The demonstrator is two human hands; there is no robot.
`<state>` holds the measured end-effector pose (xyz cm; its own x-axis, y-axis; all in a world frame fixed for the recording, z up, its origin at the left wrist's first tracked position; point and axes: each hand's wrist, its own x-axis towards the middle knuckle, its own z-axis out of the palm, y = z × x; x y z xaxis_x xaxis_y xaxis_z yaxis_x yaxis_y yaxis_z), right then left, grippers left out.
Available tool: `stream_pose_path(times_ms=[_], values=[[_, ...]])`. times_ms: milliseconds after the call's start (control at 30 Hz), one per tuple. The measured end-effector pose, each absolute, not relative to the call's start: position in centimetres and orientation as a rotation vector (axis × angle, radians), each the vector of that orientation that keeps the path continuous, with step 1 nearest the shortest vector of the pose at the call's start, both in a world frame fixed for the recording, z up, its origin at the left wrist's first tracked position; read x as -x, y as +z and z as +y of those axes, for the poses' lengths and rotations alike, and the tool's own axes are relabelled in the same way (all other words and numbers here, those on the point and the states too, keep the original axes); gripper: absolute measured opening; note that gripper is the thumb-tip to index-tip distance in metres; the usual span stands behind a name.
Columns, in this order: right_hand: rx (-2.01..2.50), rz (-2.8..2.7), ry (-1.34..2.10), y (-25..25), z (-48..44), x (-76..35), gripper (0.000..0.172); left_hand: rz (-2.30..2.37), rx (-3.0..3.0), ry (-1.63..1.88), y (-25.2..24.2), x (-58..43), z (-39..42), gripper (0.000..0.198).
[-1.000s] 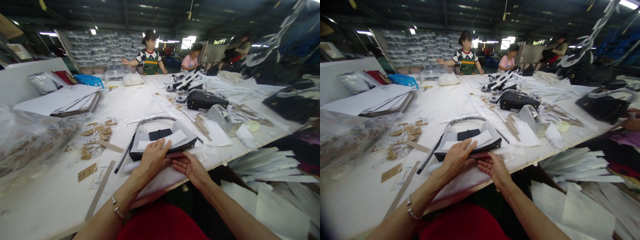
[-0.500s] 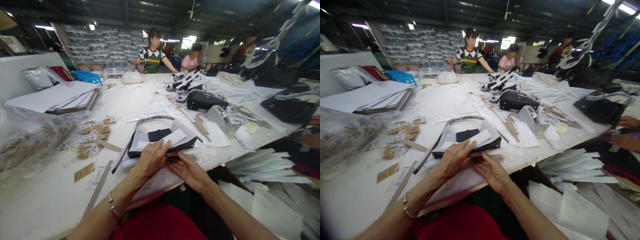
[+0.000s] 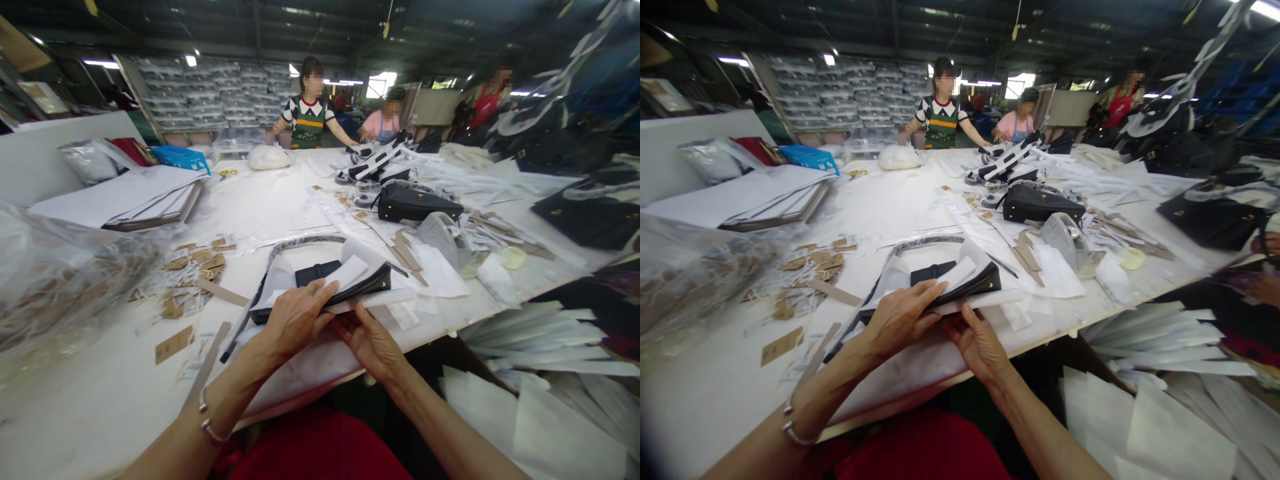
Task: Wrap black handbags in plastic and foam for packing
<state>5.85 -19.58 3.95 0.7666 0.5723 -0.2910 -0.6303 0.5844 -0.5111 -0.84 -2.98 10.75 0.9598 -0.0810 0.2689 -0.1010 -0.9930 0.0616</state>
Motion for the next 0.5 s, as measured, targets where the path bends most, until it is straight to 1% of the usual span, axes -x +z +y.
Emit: stream_pose_path(times_ms=[167, 267, 333, 500], values=[[0.662, 0.061, 0.697, 3.9, -19.2, -5.6, 0.033, -0.172, -3.08, 0.407, 9.8, 0.7, -3.4, 0.056], [0.697, 0.129, 0.664, 3.5, -18.8, -5.8, 0.036, -0.189, -3.162, 0.466, 8.8, 0.5, -4.4, 0.051], [0.717, 0.161, 0.655, 3.3, -18.7, -5.9, 0.038, -0.175, -3.211, 0.51, 8.3, 0.4, -5.1, 0.052], [0.707, 0.123, 0.708, 3.6, -19.5, -5.8, 0.037, -0.106, -3.269, 0.548, 7.5, 0.6, -6.3, 0.052]])
